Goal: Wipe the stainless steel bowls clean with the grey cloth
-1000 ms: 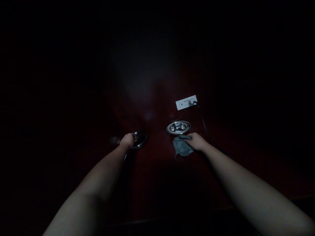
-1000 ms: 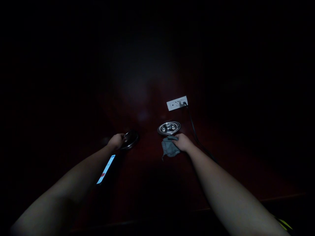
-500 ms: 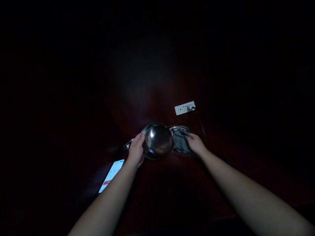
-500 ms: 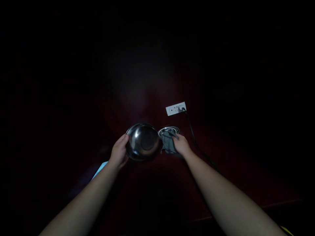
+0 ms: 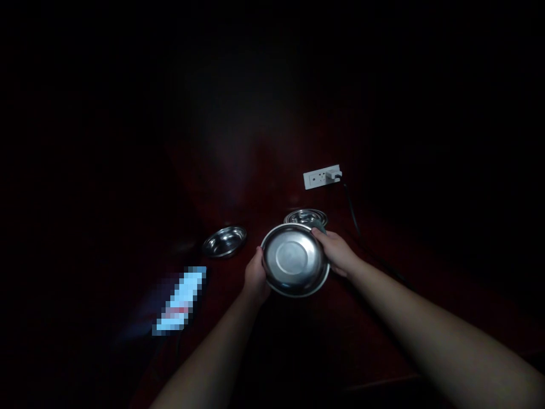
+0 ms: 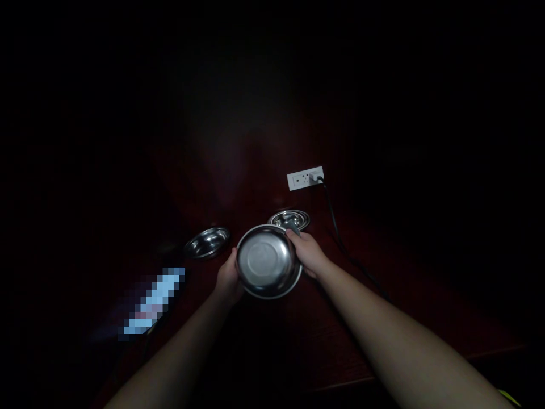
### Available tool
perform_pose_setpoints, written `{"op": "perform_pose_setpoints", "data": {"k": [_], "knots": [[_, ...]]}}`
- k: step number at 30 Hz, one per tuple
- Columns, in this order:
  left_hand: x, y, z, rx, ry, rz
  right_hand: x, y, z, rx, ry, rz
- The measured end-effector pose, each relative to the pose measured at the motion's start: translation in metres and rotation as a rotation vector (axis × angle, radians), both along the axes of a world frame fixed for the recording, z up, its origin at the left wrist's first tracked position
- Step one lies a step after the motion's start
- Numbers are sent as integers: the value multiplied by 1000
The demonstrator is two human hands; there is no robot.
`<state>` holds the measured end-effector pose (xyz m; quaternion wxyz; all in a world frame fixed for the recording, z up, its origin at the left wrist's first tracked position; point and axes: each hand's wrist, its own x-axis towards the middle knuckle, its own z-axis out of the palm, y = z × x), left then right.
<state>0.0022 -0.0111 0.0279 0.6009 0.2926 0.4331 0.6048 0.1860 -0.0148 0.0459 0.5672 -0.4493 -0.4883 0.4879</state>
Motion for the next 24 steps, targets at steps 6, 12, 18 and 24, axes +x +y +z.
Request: {"op": "perform_pose_setpoints", "data": {"k": [6,12,18,24], "knots": [[5,1,-5,-40,20,-50,1,-1,5,21,50,-12],[0,-4,-6,-104,46,-223,9,-12,14,402,-247,-402],[-16,-10,6,-103,-91,-608,0,-25,5,678,-913,-180],[-25,-11,13,-36,-104,-674,-20,-25,-3,815,-1231,204]]}}
